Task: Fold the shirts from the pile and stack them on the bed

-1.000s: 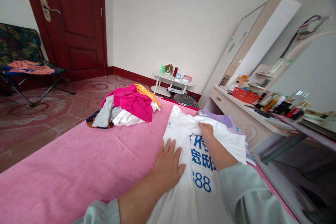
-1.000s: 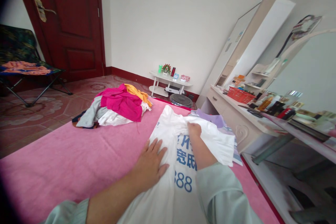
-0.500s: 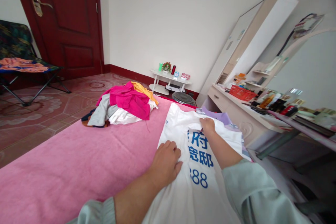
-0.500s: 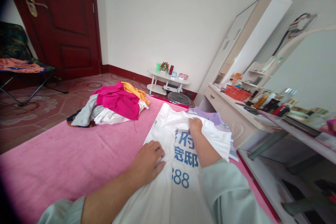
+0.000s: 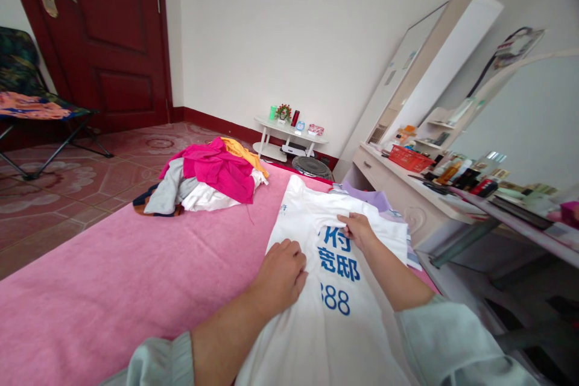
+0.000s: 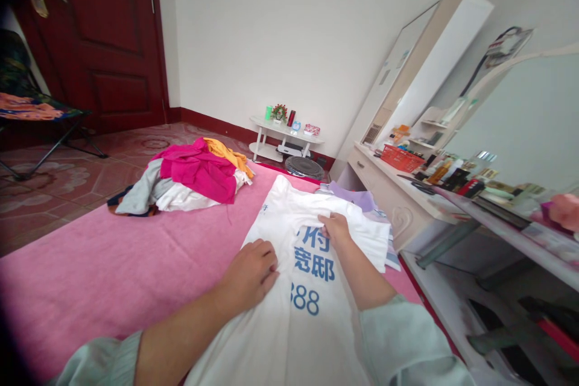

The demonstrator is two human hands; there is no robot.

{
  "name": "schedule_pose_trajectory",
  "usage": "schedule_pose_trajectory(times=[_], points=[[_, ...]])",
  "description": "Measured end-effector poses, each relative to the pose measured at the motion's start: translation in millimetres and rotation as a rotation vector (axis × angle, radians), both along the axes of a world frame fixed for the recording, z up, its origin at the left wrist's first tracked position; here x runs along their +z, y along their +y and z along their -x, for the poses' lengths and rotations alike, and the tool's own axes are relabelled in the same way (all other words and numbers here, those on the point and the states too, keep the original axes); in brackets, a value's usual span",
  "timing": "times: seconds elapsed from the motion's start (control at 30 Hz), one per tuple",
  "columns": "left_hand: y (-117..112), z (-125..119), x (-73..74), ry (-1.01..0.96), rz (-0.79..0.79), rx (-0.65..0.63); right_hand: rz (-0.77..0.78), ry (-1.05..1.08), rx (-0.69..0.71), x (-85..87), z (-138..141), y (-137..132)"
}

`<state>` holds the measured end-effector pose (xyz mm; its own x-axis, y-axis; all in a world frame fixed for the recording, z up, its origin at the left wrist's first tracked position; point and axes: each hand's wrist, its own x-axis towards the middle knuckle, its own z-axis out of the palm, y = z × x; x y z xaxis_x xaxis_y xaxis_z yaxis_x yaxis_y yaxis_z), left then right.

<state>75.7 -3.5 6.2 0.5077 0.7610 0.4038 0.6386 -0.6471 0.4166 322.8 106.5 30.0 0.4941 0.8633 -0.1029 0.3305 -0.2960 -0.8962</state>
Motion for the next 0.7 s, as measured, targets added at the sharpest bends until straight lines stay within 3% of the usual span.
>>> schedule_pose_trajectory(times=[0.13,0.2,0.27,0.33,0.4,0.5,0.7], points=[[-1,2,2.3,-0.025,0.02,-0.015,-0.138,-0.318,-0.074,-0.2,-1,-19],[0,3,0.6,-0.057,0.025,-0.004,-0.291,-0.577,0.05,-1.8,9,-40],[5,3,-4.6,-0.105,0.03,0.05,-0.412,-0.735,0.318,-6.1,26,-67],[11,4,-12.4,-0.144,0.049,0.13,-0.435,-0.705,0.582,-11.6,45,-99],[20,6,-19.8,-0.171,0.079,0.17,-0.405,-0.631,0.726,-15.5,62,-132],[31,11,-25.5,-0.209,0.124,0.122,-0.359,-0.575,0.814,-13.5,78,-175],[38,22,-22.4,-0.195,0.203,0.047,-0.347,-0.516,0.979,8.1,97,-236]])
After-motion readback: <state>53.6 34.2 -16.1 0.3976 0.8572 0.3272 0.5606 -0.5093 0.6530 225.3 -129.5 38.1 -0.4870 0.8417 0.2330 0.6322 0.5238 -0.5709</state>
